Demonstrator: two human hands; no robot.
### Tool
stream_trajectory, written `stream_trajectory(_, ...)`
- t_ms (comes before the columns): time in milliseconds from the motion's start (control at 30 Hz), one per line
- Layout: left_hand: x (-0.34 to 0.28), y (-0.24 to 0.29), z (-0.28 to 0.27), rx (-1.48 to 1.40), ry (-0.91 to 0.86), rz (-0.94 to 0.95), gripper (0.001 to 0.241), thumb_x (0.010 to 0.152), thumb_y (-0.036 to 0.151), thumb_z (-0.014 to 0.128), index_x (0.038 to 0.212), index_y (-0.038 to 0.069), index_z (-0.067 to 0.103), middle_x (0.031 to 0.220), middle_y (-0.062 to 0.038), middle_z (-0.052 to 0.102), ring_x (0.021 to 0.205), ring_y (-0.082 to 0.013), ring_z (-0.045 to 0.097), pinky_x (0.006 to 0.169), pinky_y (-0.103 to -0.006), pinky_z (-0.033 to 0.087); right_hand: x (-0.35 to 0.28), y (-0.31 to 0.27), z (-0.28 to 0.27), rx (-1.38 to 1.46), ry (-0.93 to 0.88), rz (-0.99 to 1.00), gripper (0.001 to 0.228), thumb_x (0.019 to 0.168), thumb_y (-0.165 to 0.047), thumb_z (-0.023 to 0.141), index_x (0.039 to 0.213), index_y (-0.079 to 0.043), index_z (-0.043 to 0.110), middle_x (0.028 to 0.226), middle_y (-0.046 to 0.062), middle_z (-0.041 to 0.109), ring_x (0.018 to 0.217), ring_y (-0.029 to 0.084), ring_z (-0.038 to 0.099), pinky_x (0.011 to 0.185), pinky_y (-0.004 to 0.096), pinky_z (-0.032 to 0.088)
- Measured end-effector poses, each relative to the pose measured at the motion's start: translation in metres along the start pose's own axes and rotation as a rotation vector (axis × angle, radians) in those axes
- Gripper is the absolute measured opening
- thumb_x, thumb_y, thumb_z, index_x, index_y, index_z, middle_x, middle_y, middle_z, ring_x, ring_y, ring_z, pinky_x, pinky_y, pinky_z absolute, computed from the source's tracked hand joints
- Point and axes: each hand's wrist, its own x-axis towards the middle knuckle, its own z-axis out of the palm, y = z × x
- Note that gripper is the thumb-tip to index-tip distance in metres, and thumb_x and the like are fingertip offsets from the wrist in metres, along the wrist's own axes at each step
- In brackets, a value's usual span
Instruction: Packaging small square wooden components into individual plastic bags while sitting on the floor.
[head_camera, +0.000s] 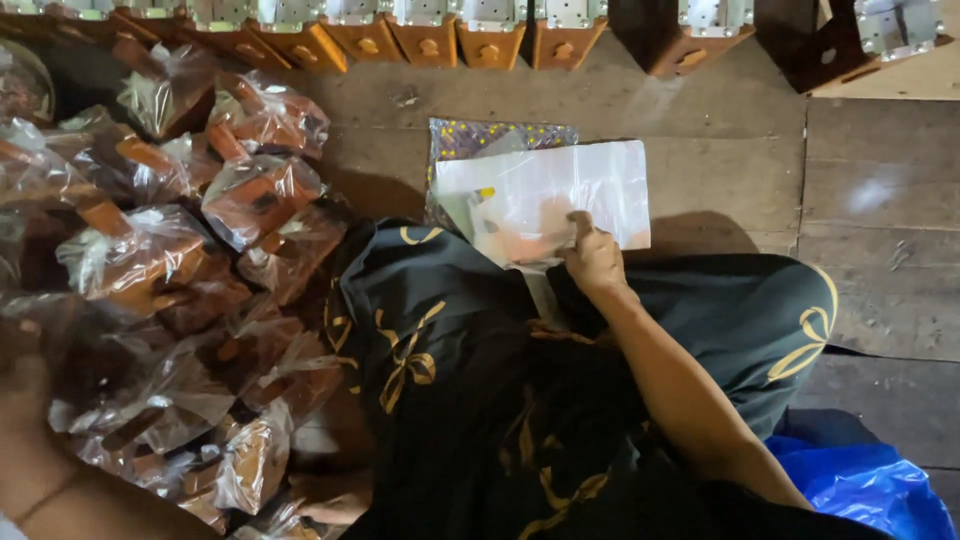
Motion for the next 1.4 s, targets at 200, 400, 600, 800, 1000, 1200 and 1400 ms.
stream_trajectory(200,-0.111,0.102,0.017,0.203,0.717,0.55,0.053,0.133,0.043,0.082,0.133,-0.009,0.074,0.114,-0.024,0.079,0.093,-0.0396,0.076,0.069,-0.044,0.057,0.007,0.039,-0.008,0.026,0.33,-0.187,0.021,0.095,-0.03,0.066,0.1,-0.011,0.074,0.093,0.016,0.073,0.082,0.041,0.068,0.07,0.05,0.051)
stream_trajectory(400,-0.236,0.339,0.034,-0.495,0.165,0.623,0.046,0.103,0.034,0.059,0.133,0.0,0.052,0.132,-0.019,0.058,0.124,-0.0357,0.058,0.109,-0.0488,0.046,-0.046,-0.038,-0.118,0.889,0.234,-0.351,0.018,0.109,-0.017,0.056,0.105,0.0,0.062,0.1,0.014,0.073,0.08,0.021,0.074,0.068,0.029,0.059)
stream_trajectory(600,-0.315,0.411,0.171,-0.385,-1.043,0.537,0.064,0.093,0.064,0.046,0.085,0.011,0.081,0.104,-0.012,0.078,0.117,-0.0379,0.066,0.101,-0.0491,0.05,-0.093,-0.102,-0.142,1.701,0.392,-0.034,0.01,0.105,-0.006,0.056,0.112,0.001,0.058,0.102,0.021,0.074,0.083,0.026,0.078,0.069,0.04,0.067)
stream_trajectory(800,-0.322,0.437,0.223,-1.078,-0.916,0.321,0.056,0.093,0.045,0.066,0.118,-0.004,0.068,0.113,-0.027,0.07,0.113,-0.0319,0.065,0.097,-0.0487,0.05,-0.142,-0.136,-0.152,1.654,0.516,0.033,0.007,0.104,-0.007,0.06,0.111,-0.004,0.06,0.087,0.004,0.066,0.07,0.013,0.071,0.066,0.026,0.065)
stream_trajectory(1000,-0.301,0.408,0.297,-1.667,-0.634,0.114,0.038,0.095,0.012,0.074,0.127,-0.006,0.064,0.118,-0.02,0.073,0.097,-0.027,0.074,0.079,-0.0438,0.065,-0.133,-0.082,-0.087,1.232,0.596,-0.116,0.039,0.099,-0.003,0.068,0.131,-0.01,0.047,0.112,0.0,0.053,0.101,0.008,0.052,0.088,0.023,0.048)
stream_trajectory(1200,-0.274,0.391,0.278,-1.073,-0.389,0.508,0.042,0.096,0.023,0.072,0.065,-0.003,0.07,0.051,-0.013,0.064,0.05,-0.0117,0.054,0.043,-0.032,0.047,-0.137,-0.088,-0.123,0.682,0.618,-0.357,0.021,0.095,0.0,0.074,0.114,-0.003,0.064,0.134,0.015,0.056,0.123,0.027,0.049,0.103,0.031,0.042)
stream_trajectory(1400,-0.284,0.388,0.304,-1.22,-0.466,0.568,0.029,0.079,0.008,0.087,0.1,-0.008,0.075,0.092,-0.021,0.076,0.089,-0.0172,0.07,0.077,-0.0378,0.06,-0.124,-0.086,-0.109,0.382,0.543,-0.521,0.02,0.089,-0.021,0.082,0.108,-0.014,0.079,0.126,0.01,0.064,0.115,0.032,0.053,0.101,0.042,0.042)
